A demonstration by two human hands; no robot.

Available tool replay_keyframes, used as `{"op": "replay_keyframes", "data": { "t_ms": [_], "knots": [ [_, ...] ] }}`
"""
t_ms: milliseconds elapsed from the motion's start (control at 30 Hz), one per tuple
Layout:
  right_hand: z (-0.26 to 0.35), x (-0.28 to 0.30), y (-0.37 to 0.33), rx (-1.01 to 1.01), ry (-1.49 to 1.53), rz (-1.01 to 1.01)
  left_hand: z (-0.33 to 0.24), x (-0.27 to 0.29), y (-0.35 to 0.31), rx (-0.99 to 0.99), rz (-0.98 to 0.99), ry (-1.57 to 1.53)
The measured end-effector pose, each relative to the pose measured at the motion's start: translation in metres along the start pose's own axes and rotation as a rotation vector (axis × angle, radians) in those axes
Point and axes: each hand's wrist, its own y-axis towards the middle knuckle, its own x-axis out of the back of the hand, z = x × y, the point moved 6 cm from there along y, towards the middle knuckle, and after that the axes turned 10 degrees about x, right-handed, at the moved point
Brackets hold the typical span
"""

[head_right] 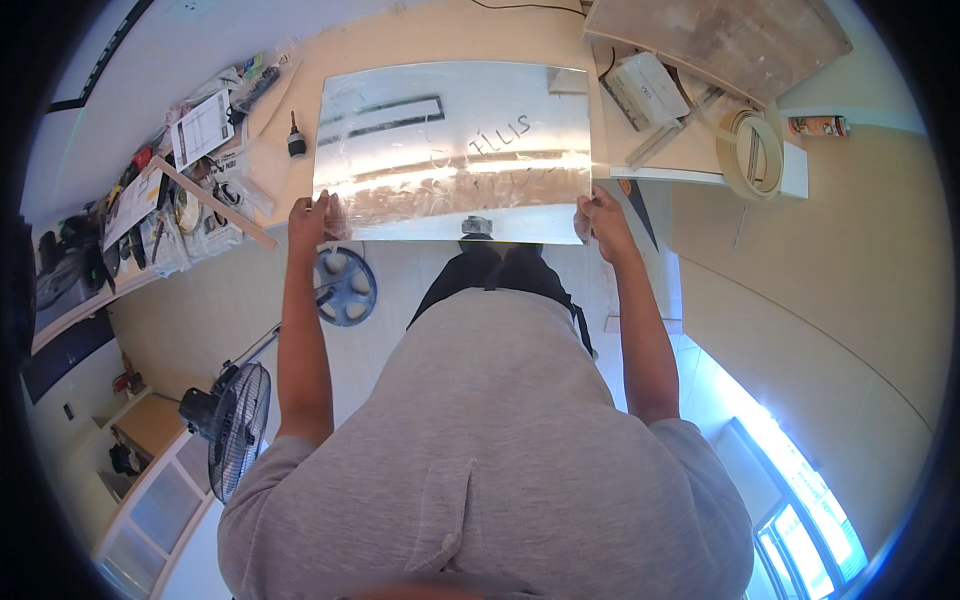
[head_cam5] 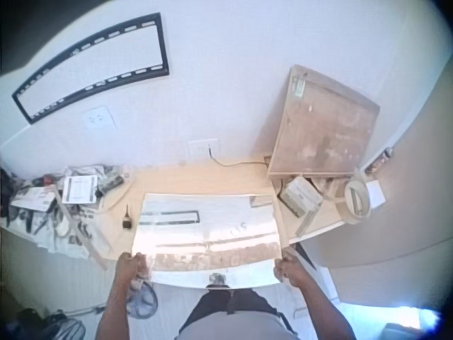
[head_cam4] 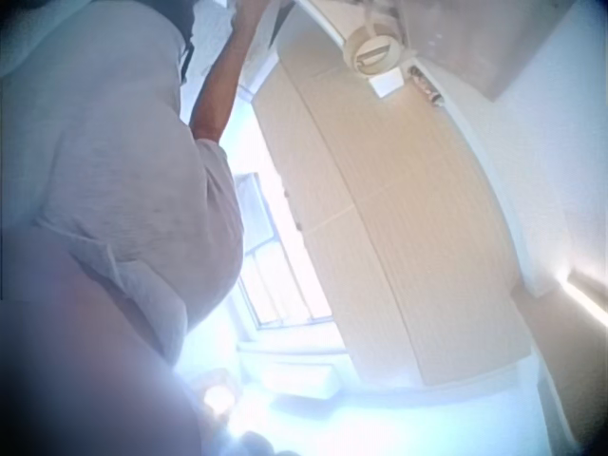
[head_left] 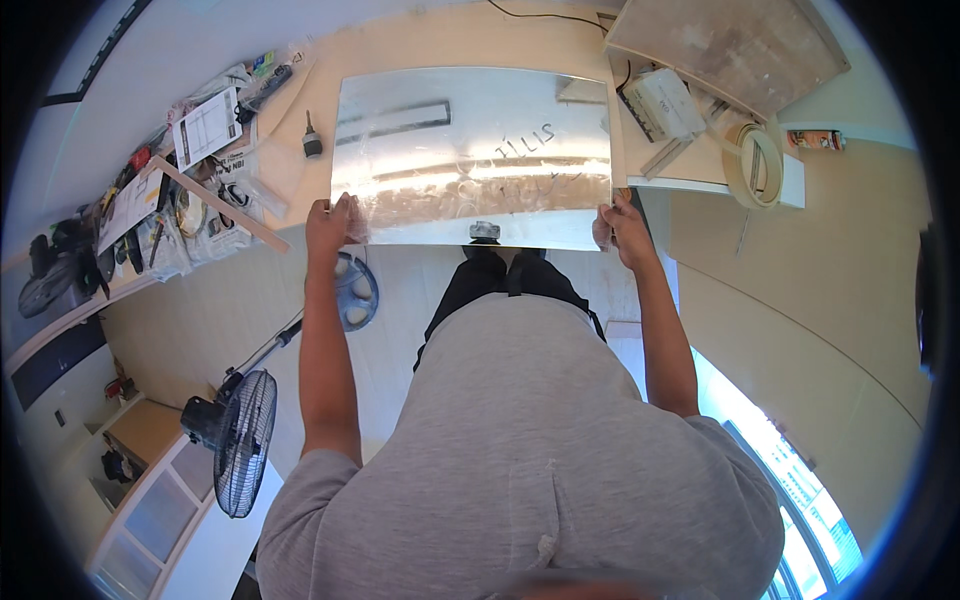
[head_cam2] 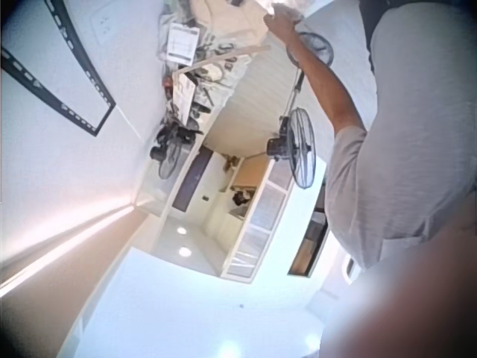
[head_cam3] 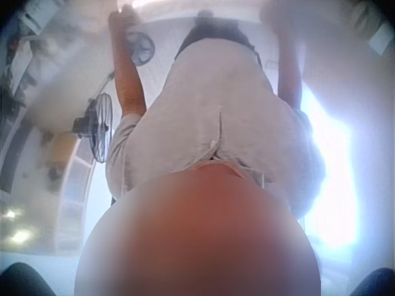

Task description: The person assembles a rectangular frame by attaching wooden strips to a transparent sheet. They peel protective film, align and press strips along edges, flip the assembly, and reposition components on a workbench.

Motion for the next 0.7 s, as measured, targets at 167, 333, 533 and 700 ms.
{"op": "replay_keyframes", "data": {
  "t_ms": [167,333,533,700],
  "knots": [
    [-0.004,-0.006,0.002,0.073,-0.111,-0.117,-0.016,0.008,0.025,0.230,0.190,-0.216],
    [-0.012,-0.016,0.004,0.094,-0.031,-0.132,-0.033,-0.009,0.043,0.039,0.106,-0.204],
    [-0.019,-0.037,0.001,0.105,0.375,-0.373,-0.038,-0.016,0.035,-0.093,-0.021,-0.239],
    [-0.011,-0.019,-0.047,0.421,0.383,-0.469,-0.038,-0.009,-0.021,-0.137,0.065,-0.521]
  ]
}}
